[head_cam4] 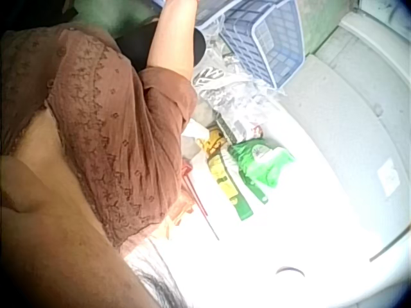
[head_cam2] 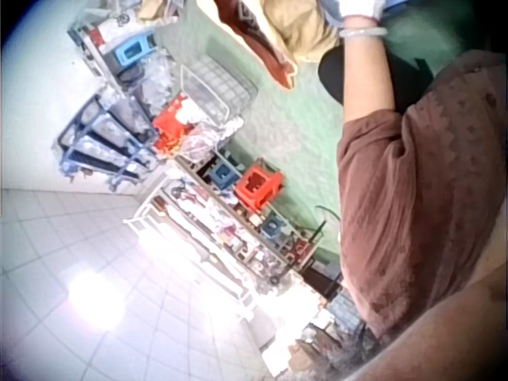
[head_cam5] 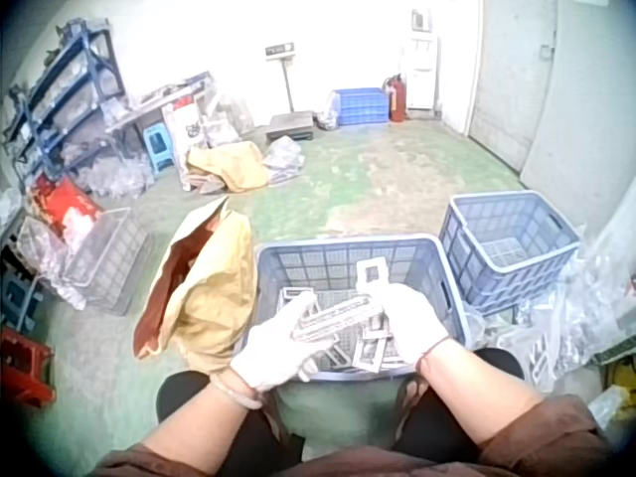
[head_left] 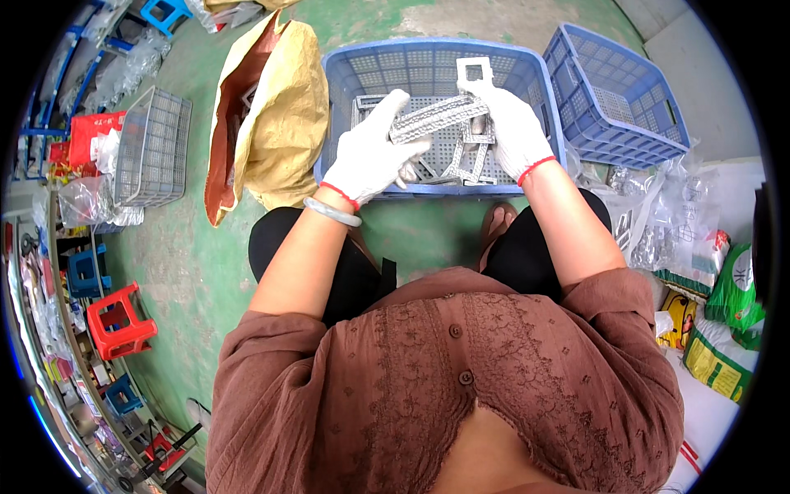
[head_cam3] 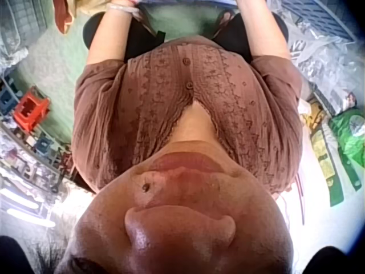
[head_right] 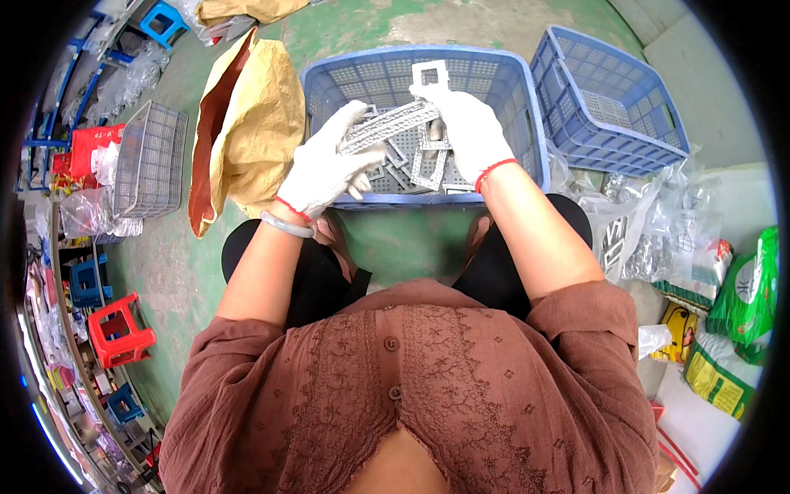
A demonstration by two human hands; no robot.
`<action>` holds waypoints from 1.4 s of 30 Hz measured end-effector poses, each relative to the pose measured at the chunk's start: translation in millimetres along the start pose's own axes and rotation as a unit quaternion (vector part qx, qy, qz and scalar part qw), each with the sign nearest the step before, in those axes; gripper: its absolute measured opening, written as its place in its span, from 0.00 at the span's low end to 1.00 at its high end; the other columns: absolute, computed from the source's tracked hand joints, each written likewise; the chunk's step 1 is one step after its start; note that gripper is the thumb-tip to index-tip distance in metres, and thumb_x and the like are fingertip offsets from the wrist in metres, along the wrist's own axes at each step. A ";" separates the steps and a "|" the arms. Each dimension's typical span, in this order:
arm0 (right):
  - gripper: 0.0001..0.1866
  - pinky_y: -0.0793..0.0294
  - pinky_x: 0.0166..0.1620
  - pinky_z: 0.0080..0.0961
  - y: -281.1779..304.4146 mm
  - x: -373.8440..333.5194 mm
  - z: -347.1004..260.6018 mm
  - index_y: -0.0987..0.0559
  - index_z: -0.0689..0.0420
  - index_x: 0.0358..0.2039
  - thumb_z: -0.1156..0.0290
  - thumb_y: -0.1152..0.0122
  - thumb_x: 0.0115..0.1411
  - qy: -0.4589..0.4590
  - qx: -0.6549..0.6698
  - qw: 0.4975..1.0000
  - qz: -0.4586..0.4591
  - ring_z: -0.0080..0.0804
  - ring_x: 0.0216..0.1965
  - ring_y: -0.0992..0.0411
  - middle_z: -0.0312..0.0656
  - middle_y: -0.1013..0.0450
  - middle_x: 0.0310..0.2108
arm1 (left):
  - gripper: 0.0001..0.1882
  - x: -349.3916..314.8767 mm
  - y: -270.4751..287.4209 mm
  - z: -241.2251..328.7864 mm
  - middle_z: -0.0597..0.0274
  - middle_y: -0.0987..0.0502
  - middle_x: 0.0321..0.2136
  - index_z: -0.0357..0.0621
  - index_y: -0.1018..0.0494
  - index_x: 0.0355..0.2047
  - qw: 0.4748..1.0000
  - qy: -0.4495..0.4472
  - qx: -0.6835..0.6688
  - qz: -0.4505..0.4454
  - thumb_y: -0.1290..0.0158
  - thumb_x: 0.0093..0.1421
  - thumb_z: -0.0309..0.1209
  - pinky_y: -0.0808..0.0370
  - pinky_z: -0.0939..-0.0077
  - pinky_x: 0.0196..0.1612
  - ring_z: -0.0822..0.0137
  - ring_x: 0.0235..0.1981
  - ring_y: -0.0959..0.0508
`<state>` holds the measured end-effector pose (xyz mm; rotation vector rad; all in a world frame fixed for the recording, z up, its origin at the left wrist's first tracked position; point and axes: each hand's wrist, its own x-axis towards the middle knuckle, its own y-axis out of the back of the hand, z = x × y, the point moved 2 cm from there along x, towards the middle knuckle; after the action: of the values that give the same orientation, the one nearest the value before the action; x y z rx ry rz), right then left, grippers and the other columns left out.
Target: The person sits on the floor and repeatedly picks up small rectangular metal parts from a blue crate. They hold the parts in gloved hands, turning them over to inspect the surfaces, and then place them back into the crate.
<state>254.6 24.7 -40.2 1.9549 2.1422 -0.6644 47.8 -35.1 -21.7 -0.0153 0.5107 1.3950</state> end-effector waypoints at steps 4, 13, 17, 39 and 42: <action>0.18 0.30 0.39 0.24 5.5 4.7 5.0 0.17 0.61 0.42 0.58 0.36 0.60 0.078 0.002 0.997 -0.024 0.24 0.35 0.30 0.37 0.24 0.35 | 0.43 -12.1 -3.5 4.6 0.51 0.22 0.42 0.37 0.49 0.69 0.974 -0.051 -0.195 -0.106 0.39 0.57 0.21 0.21 0.76 0.33 0.67 0.34 0.19; 0.21 0.29 0.43 0.25 -1.8 -1.9 -3.8 0.18 0.63 0.43 0.57 0.36 0.61 0.024 0.026 0.999 0.007 0.24 0.39 0.29 0.38 0.23 0.40 | 0.42 -3.9 -13.0 1.0 0.48 0.25 0.45 0.34 0.50 0.69 0.952 -0.085 -0.290 -0.041 0.40 0.58 0.22 0.20 0.74 0.34 0.63 0.33 0.20; 0.21 0.29 0.42 0.25 -3.9 -1.0 -7.3 0.18 0.63 0.43 0.57 0.36 0.61 0.071 0.035 0.997 0.001 0.24 0.38 0.29 0.37 0.23 0.38 | 0.39 -6.0 -13.6 9.4 0.49 0.24 0.43 0.34 0.47 0.68 0.950 -0.182 -0.252 0.019 0.44 0.57 0.18 0.20 0.73 0.39 0.63 0.36 0.20; 0.20 0.31 0.35 0.23 -5.0 -6.3 -3.0 0.19 0.64 0.40 0.57 0.38 0.63 0.140 -0.014 0.990 -0.015 0.23 0.28 0.32 0.37 0.26 0.30 | 0.38 0.8 -18.0 -5.8 0.45 0.23 0.42 0.31 0.48 0.68 0.917 -0.313 -0.246 0.036 0.57 0.54 0.11 0.21 0.69 0.48 0.59 0.42 0.20; 0.20 0.31 0.37 0.24 -5.4 -8.2 -5.0 0.18 0.63 0.41 0.57 0.39 0.63 0.145 -0.026 0.989 -0.009 0.23 0.30 0.32 0.37 0.26 0.30 | 0.39 -0.5 -20.1 -1.7 0.45 0.23 0.42 0.32 0.48 0.68 0.918 -0.307 -0.247 0.040 0.59 0.52 0.11 0.21 0.68 0.47 0.59 0.41 0.20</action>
<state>251.2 19.2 -31.3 2.1195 2.3135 -0.3381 66.1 -40.0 -28.7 0.0352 -0.3744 1.4854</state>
